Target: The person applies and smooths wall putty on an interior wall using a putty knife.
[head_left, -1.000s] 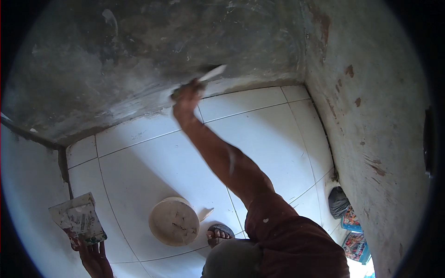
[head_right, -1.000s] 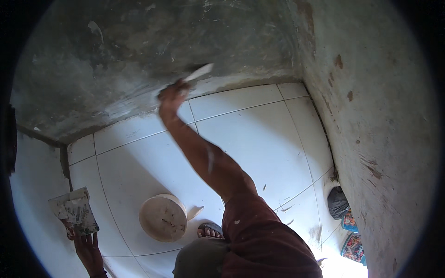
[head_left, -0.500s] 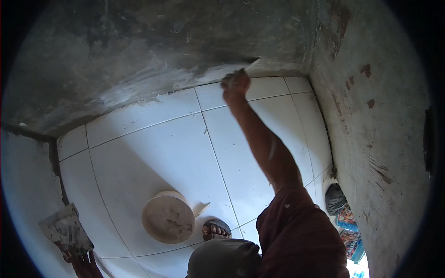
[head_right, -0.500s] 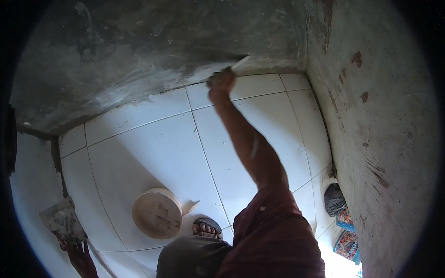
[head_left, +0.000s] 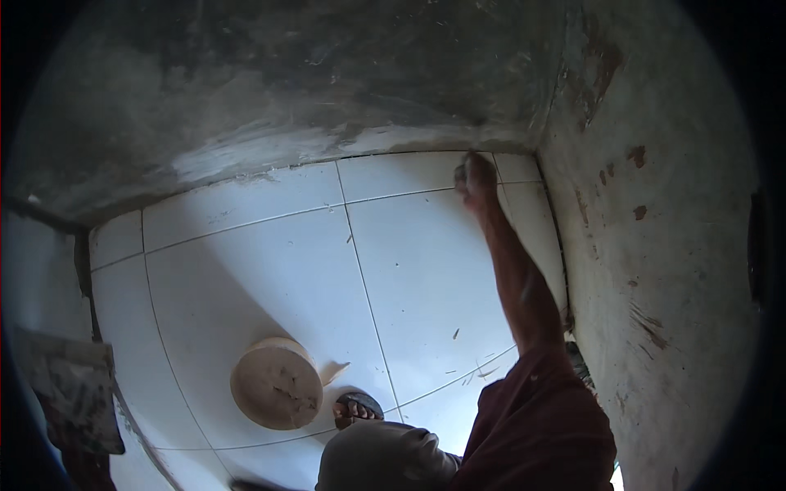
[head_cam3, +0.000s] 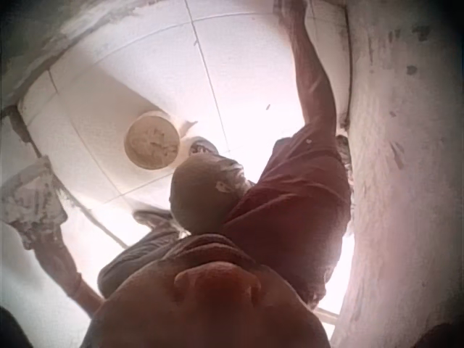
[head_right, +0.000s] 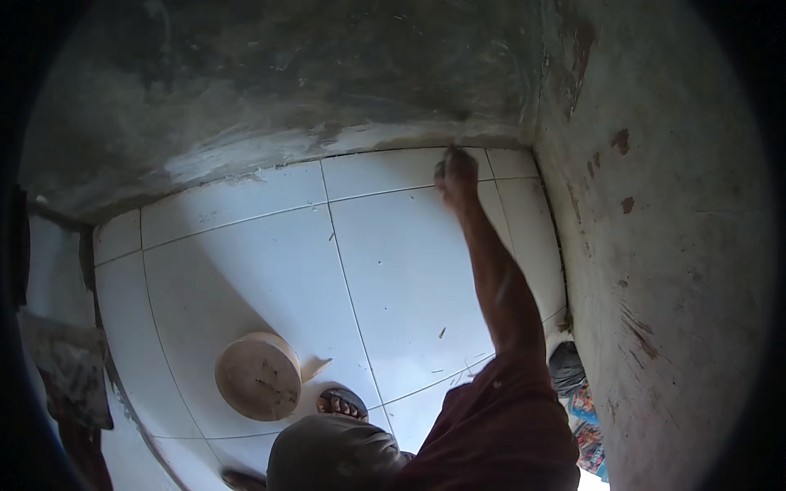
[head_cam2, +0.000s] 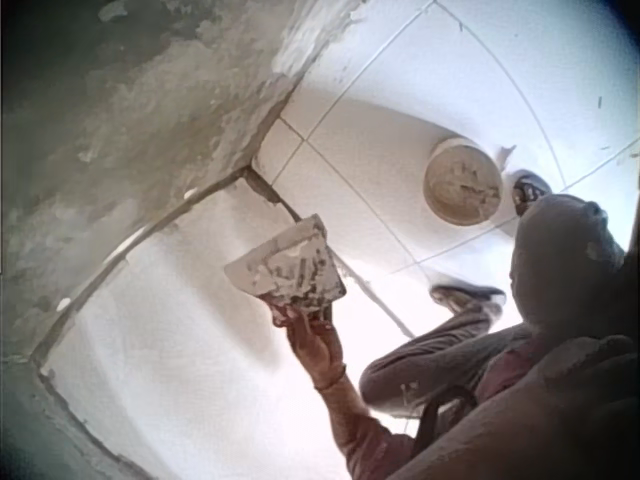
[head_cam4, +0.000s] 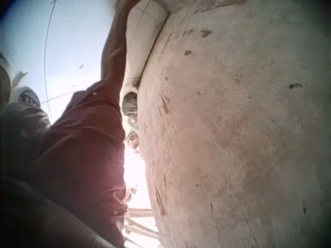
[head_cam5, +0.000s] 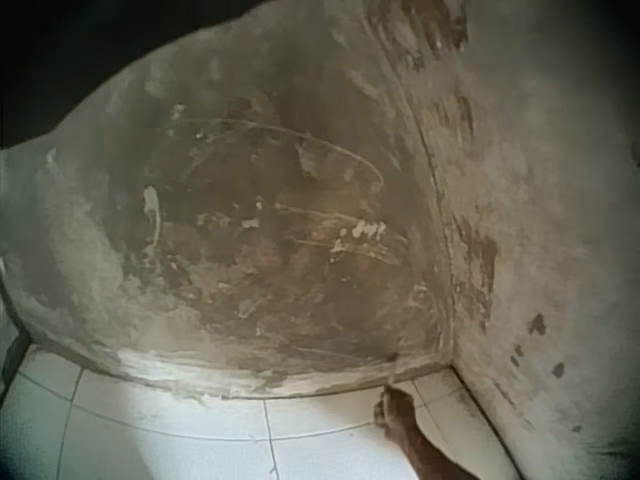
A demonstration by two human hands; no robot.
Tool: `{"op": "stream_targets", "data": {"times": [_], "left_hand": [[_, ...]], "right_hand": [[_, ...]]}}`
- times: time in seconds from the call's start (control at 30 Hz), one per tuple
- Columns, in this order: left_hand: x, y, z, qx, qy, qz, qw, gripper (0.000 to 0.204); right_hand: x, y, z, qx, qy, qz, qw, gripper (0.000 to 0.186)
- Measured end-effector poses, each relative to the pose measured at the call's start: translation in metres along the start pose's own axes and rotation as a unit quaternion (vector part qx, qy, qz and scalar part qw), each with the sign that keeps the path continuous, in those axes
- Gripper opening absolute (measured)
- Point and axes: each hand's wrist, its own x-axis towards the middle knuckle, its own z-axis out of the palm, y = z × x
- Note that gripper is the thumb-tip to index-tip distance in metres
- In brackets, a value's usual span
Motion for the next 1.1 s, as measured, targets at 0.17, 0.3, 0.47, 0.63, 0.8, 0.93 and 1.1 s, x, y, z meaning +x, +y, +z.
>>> {"op": "stream_targets", "data": {"times": [0.17,0.3,0.47,0.63,0.8,0.93,1.1], "left_hand": [[0.011,0.008,0.004,0.143,-0.028,0.089,0.985,0.05],[0.021,0.006,0.008,0.287,-0.025,0.158,0.944,0.052],[0.021,0.014,0.024,0.226,-0.055,0.156,0.96,0.053],[0.022,0.018,0.033,0.005,-0.156,0.083,0.984,0.05],[0.018,0.008,0.007,-0.159,-0.06,0.01,0.985,0.055],[0.016,0.002,-0.009,-0.045,-0.147,0.079,0.985,0.061],[0.017,0.01,-0.006,-0.011,-0.103,0.059,0.993,0.059]], "right_hand": [[-0.06,-0.013,-0.03,-0.011,-0.123,-0.218,0.968,0.03],[-0.092,-0.052,-0.095,0.042,-0.027,-0.307,0.951,0.037],[-0.091,-0.115,-0.104,-0.303,0.267,-0.577,0.71,0.022],[-0.06,-0.136,-0.067,-0.363,0.302,-0.556,0.684,0.022],[-0.098,-0.141,-0.045,-0.308,0.278,-0.657,0.63,0.034],[-0.115,-0.153,-0.029,-0.341,0.26,-0.5,0.752,0.028],[-0.118,-0.156,-0.011,-0.224,0.216,-0.578,0.754,0.026]]}}
